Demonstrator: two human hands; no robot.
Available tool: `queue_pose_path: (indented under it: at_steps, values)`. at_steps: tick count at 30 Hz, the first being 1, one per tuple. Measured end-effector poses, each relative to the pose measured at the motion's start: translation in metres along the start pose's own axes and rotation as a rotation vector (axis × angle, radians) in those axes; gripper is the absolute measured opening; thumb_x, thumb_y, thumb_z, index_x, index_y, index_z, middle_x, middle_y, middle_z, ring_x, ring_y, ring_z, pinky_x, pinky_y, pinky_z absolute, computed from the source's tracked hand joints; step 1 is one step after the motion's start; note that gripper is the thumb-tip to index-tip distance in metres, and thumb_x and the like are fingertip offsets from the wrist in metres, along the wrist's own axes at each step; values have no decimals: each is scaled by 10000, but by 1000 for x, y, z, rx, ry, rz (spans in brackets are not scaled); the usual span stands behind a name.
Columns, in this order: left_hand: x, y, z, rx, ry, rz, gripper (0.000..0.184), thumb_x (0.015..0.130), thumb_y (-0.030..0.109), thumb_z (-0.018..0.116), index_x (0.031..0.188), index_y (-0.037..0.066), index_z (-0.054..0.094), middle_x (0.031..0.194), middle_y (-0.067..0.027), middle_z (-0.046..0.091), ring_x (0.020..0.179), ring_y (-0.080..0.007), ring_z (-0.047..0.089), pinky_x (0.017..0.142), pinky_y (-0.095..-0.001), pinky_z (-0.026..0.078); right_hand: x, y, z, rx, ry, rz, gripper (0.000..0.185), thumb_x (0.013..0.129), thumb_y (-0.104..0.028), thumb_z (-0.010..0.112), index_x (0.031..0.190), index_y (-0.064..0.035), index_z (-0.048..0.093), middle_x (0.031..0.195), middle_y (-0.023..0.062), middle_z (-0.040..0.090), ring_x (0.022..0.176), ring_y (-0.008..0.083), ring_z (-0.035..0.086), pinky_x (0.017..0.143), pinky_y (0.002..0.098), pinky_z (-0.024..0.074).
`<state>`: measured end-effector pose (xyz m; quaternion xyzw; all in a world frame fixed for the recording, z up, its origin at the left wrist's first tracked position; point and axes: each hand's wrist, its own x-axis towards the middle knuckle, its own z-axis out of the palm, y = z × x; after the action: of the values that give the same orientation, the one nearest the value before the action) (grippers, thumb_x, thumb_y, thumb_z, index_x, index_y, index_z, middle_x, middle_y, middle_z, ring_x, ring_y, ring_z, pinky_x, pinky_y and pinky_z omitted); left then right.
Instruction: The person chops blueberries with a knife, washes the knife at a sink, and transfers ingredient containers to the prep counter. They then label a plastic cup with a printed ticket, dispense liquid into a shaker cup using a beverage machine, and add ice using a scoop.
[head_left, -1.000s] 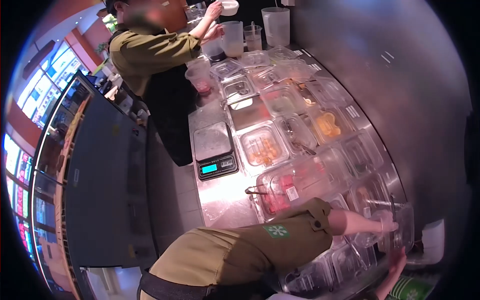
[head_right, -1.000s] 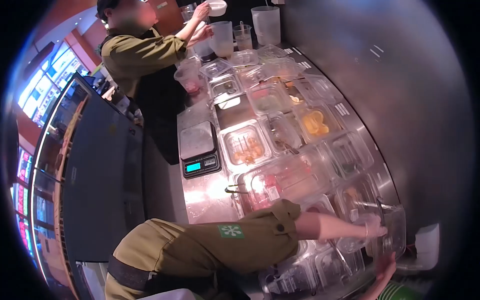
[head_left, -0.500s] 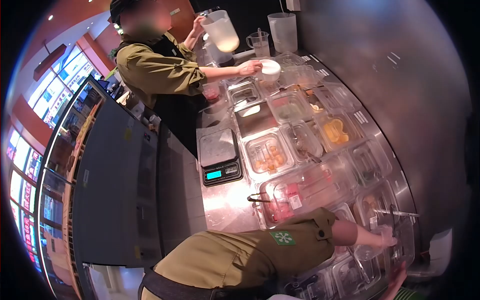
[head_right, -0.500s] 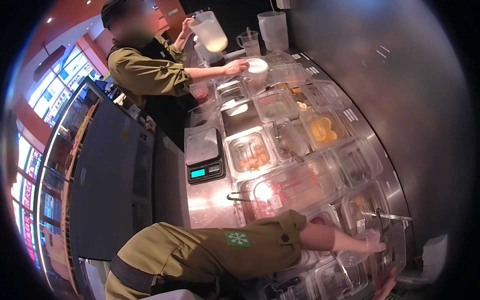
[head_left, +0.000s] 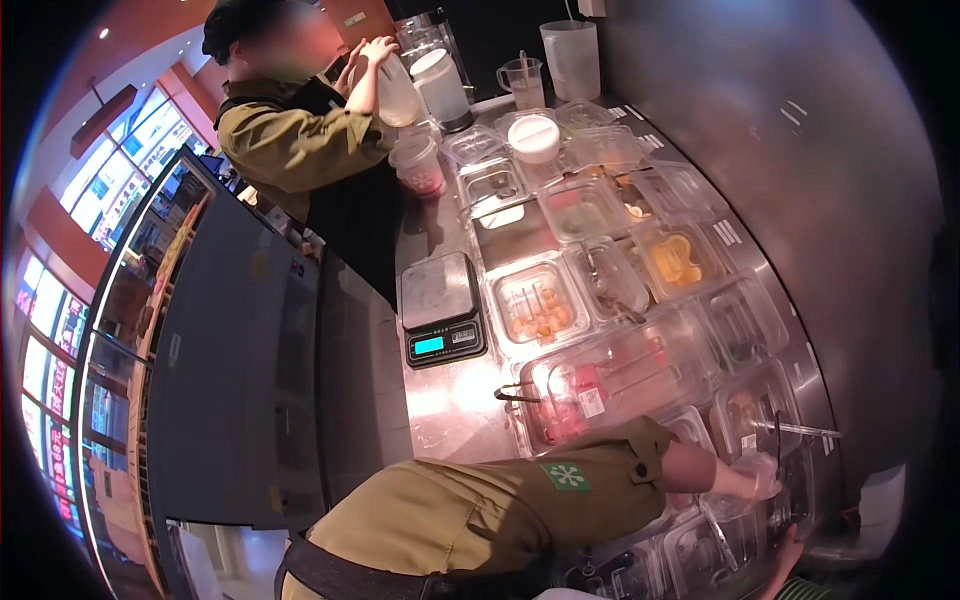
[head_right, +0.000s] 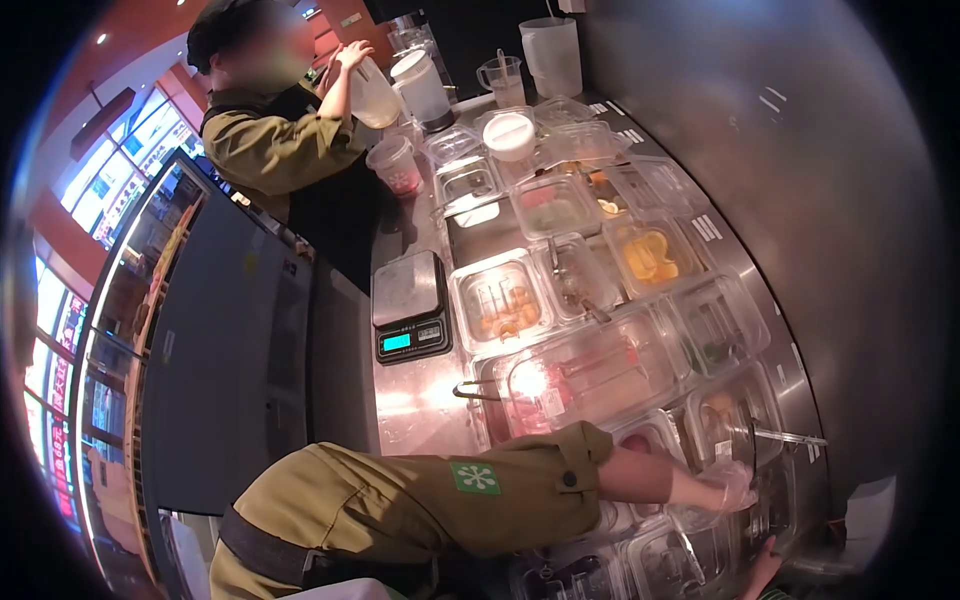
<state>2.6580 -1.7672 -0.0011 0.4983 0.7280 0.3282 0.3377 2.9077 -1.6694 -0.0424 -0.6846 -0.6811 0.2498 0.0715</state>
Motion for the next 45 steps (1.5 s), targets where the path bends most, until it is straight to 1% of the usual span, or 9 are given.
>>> queue_pose_path:
  at_steps: [6,12,17,23,26,32,38,42,45]
  values:
    - [2,-3,6,101,47,88,331,675,297,524,754,-14,606,805,-197,590,792,-332,574,728,-395,456,-6,-9,4,-271,56,49,778,762,-635,353,858,112,546,887,287,554,917,426,491,760,433,394]
    - [2,2,-4,129,12,90,334,688,306,504,754,1,621,788,-184,598,774,-329,581,732,-387,459,-22,-28,10,-360,119,146,794,771,-651,271,873,80,565,908,270,556,901,407,510,754,454,409]
    - [4,4,0,176,-30,18,398,763,368,454,764,-2,602,783,-166,598,747,-304,584,659,-407,454,-28,-29,15,-336,164,153,783,781,-641,266,863,78,566,894,273,557,887,403,518,746,467,407]
    - [37,-28,53,392,-284,85,270,772,276,460,784,57,616,837,-163,580,796,-301,584,622,-388,486,-19,-15,21,-285,221,207,783,759,-663,284,863,57,572,902,263,559,888,402,518,746,464,408]
    - [22,-34,50,624,-106,335,169,623,189,578,782,155,625,712,-83,607,722,-233,609,517,-350,490,-27,-19,19,-268,229,239,773,753,-670,291,872,41,572,918,252,559,898,397,515,741,465,409]
    - [13,-16,22,879,-269,370,211,625,190,614,835,168,615,705,-24,602,717,-237,607,507,-335,483,-51,-40,15,-302,187,178,708,769,-638,317,909,11,562,927,225,564,891,399,512,737,471,405]
    - [20,-19,28,779,-253,360,118,651,163,560,723,129,648,658,-94,598,725,-246,603,510,-361,497,-56,-38,20,-270,132,142,726,785,-613,324,1025,52,490,1026,268,498,948,411,473,793,464,378]
    - [32,-32,49,455,-194,143,124,654,160,561,733,125,650,700,-75,613,733,-226,604,493,-338,499,-62,-25,34,-190,220,4,763,797,-579,355,1174,85,362,1108,314,421,1039,411,415,866,435,347]
    - [24,-27,35,614,-247,264,128,661,181,564,731,117,650,721,-62,614,728,-217,605,515,-324,502,-83,-26,47,-207,328,-38,758,810,-539,385,1229,85,287,1163,312,377,1098,406,363,919,406,312]
